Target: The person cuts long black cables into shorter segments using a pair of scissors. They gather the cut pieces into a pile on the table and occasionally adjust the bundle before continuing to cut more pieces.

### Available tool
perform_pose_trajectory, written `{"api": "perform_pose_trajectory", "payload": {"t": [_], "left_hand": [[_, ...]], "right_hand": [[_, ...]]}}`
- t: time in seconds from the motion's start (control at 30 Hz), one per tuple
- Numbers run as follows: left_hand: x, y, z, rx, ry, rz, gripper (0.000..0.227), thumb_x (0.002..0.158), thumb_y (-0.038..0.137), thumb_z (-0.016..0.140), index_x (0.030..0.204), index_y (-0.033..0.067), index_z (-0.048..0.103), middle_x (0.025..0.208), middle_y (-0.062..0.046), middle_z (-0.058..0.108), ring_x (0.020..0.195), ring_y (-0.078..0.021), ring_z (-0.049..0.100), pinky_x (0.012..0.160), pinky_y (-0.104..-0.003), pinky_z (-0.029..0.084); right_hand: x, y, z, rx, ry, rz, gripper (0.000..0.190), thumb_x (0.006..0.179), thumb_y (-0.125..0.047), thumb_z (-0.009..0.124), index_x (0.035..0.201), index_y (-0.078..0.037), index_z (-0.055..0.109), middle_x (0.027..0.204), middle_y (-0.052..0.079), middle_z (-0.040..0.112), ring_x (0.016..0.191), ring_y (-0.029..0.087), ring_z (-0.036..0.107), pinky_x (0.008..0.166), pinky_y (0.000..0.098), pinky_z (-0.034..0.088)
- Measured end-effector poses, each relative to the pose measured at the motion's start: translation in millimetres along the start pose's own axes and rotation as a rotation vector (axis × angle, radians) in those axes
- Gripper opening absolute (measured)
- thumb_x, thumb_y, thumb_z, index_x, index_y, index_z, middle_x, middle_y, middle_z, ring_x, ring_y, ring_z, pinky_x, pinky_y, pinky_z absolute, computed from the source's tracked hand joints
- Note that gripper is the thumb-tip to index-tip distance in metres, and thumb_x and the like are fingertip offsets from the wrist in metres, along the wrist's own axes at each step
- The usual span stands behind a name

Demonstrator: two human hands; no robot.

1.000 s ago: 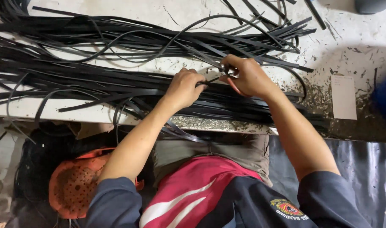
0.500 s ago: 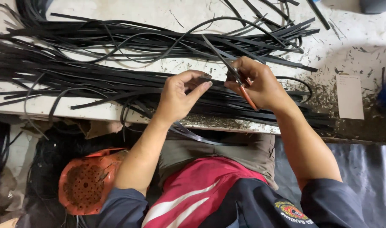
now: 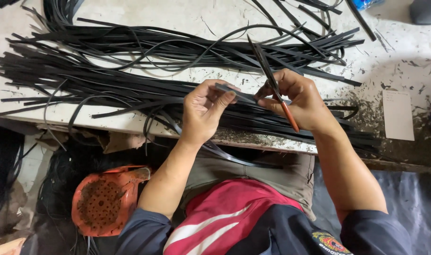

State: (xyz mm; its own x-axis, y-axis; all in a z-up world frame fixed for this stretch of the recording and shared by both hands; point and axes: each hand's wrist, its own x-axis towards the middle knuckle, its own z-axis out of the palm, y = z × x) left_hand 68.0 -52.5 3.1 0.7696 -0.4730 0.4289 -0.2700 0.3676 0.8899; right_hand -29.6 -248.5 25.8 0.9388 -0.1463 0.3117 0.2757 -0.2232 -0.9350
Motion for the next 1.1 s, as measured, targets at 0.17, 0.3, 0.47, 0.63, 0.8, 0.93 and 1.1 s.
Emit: {"api": "perform_pose_trajectory", "payload": {"t": [0.17, 0.3, 0.47, 0.63, 0.8, 0.93, 1.1], "left_hand": [[-1.4, 10.7, -2.5, -0.044, 0.08, 0.007, 0.013, 0.099, 0.009, 0.073, 0.105, -0.001, 0.069, 0.091, -0.015, 0.076, 0.085, -0.0178, 0.076, 0.079, -0.033, 0.066], [-0.6, 20.2, -3.4, -0.036, 0.136, 0.019, 0.012, 0.099, 0.01, 0.072, 0.102, -0.0012, 0.068, 0.086, -0.014, 0.075, 0.082, -0.0158, 0.075, 0.078, -0.031, 0.065], [-1.9, 22.2, -4.6, -0.037, 0.164, 0.018, 0.012, 0.099, 0.011, 0.072, 0.099, -0.0007, 0.069, 0.084, -0.015, 0.075, 0.08, -0.0157, 0.075, 0.077, -0.031, 0.065], [-3.0, 25.2, -7.4, -0.021, 0.195, 0.016, 0.014, 0.099, 0.011, 0.073, 0.094, -0.0005, 0.066, 0.082, -0.016, 0.075, 0.076, -0.0151, 0.075, 0.075, -0.031, 0.064], [-3.3, 27.6, -8.2, -0.056, 0.334, 0.012, 0.018, 0.096, 0.011, 0.075, 0.089, -0.0008, 0.064, 0.08, -0.018, 0.074, 0.071, -0.0215, 0.077, 0.064, -0.031, 0.067], [1.9, 34.5, -34.3, -0.046, 0.416, 0.042, 0.016, 0.099, 0.012, 0.07, 0.092, 0.0026, 0.06, 0.079, -0.014, 0.073, 0.069, -0.02, 0.076, 0.062, -0.028, 0.067], [4.7, 34.7, -71.4, -0.034, 0.557, 0.133, 0.014, 0.1, 0.014, 0.071, 0.094, 0.0047, 0.062, 0.083, -0.014, 0.074, 0.071, -0.0209, 0.077, 0.063, -0.029, 0.068]], "right_hand": [[-2.2, -0.1, 3.7, 0.019, -0.001, -0.022, 0.032, 0.08, 0.009, 0.085, 0.104, 0.004, 0.065, 0.088, 0.017, 0.075, 0.087, 0.023, 0.074, 0.081, 0.0296, 0.056], [-4.1, 0.7, 6.5, 0.095, -0.009, 0.001, 0.033, 0.078, 0.011, 0.085, 0.103, 0.004, 0.064, 0.087, 0.019, 0.074, 0.084, 0.023, 0.074, 0.08, 0.0312, 0.058], [-0.1, 3.9, 9.5, 0.108, -0.046, 0.009, 0.03, 0.079, 0.013, 0.083, 0.1, 0.005, 0.062, 0.08, 0.019, 0.074, 0.053, 0.014, 0.065, 0.05, 0.0197, 0.049], [-0.2, 3.8, 10.0, 0.136, -0.075, 0.049, 0.029, 0.079, 0.013, 0.08, 0.099, 0.005, 0.06, 0.074, 0.017, 0.072, 0.031, 0.008, 0.052, 0.03, 0.0166, 0.038], [0.5, 5.8, 4.0, 0.129, -0.083, 0.027, 0.028, 0.078, 0.014, 0.08, 0.097, 0.007, 0.061, 0.072, 0.02, 0.072, 0.03, 0.01, 0.054, 0.03, 0.0177, 0.041], [-0.2, 3.1, -1.0, 0.126, -0.089, 0.01, 0.027, 0.077, 0.014, 0.08, 0.095, 0.008, 0.061, 0.071, 0.021, 0.072, 0.03, 0.011, 0.055, 0.03, 0.0183, 0.042], [-7.6, 0.1, -10.5, 0.104, -0.039, -0.023, 0.028, 0.076, 0.018, 0.079, 0.097, 0.009, 0.062, 0.079, 0.024, 0.071, 0.063, 0.026, 0.074, 0.065, 0.0311, 0.06]]}}
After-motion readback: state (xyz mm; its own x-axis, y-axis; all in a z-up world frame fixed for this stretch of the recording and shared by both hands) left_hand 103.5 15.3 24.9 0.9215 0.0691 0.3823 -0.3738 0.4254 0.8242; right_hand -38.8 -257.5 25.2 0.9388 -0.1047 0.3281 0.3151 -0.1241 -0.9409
